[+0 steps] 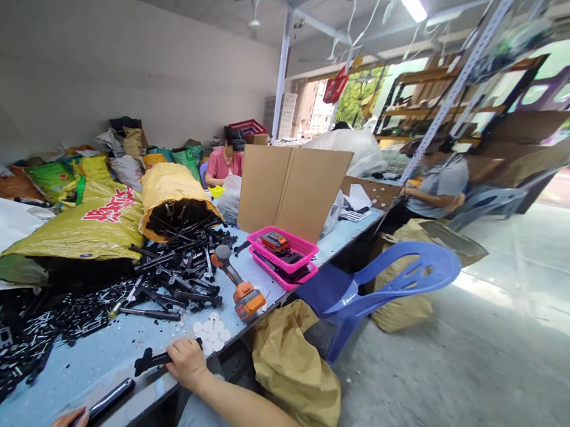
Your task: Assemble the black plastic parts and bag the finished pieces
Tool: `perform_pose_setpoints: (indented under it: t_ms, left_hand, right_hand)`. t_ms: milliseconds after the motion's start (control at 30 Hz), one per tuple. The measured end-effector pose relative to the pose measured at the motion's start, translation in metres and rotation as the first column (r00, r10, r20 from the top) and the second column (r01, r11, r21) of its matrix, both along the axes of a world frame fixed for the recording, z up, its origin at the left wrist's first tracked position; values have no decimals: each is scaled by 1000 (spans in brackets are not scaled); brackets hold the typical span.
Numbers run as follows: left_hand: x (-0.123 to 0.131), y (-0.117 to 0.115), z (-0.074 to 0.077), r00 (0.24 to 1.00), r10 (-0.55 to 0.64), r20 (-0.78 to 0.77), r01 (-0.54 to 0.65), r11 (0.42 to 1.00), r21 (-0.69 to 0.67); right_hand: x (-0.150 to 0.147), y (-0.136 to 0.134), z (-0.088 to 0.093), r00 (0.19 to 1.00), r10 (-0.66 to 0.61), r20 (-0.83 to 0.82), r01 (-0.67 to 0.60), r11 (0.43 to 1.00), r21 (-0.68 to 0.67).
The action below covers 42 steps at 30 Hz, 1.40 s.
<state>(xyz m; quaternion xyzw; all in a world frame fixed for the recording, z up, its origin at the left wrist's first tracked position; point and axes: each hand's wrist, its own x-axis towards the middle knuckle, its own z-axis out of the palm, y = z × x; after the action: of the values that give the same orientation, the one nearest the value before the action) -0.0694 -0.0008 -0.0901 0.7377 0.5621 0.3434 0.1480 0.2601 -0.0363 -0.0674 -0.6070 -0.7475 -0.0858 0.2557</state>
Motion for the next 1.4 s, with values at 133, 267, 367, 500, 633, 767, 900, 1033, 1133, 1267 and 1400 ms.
perform_pose_setpoints:
  t_ms: [133,267,367,500,633,767,900,1033,1133,1267,1400]
  left_hand:
    - [-2,2,-4,999,-48,1,48,999,19]
    - [2,1,-7,998,-58,22,55,992,116]
    - [8,0,-6,996,-77,40,67,978,196]
    - [13,-5,2,995,-88,42,75,965,249]
    - [16,-12,14,996,-89,14,84,974,210]
    - [19,-15,23,997,-74,13,71,983,172]
    - [20,-18,29,999,-52,13,50,990,130]
    - [18,-22,36,998,-57,9,56,995,83]
    - [21,-24,46,997,-32,-66,34,999,35]
    - [45,-20,67,941,-185,-284,178,983,-50]
    - [75,-7,81,860,-339,-381,281,939,-199]
  right_hand:
    - [-1,0,1,1000,-7,-4,7,1000,1]
    - [-1,2,-1,1000,-10,0,10,1000,-12]
    - [-1,3,-2,1000,-26,-1,26,999,-31]
    - [-3,2,2,998,-46,-31,44,997,-64]
    - [-7,1,9,997,-57,-50,53,996,-74]
    - [-9,3,13,998,-41,-50,38,997,-66]
    - [-9,3,13,998,-24,-55,21,999,-49]
    - [-9,3,12,999,-18,-27,17,999,-44]
    - [-9,3,11,1000,-2,-8,2,999,-43]
    - [-8,3,8,1000,25,12,-24,998,-66]
    - [0,11,20,995,97,28,-92,984,-154]
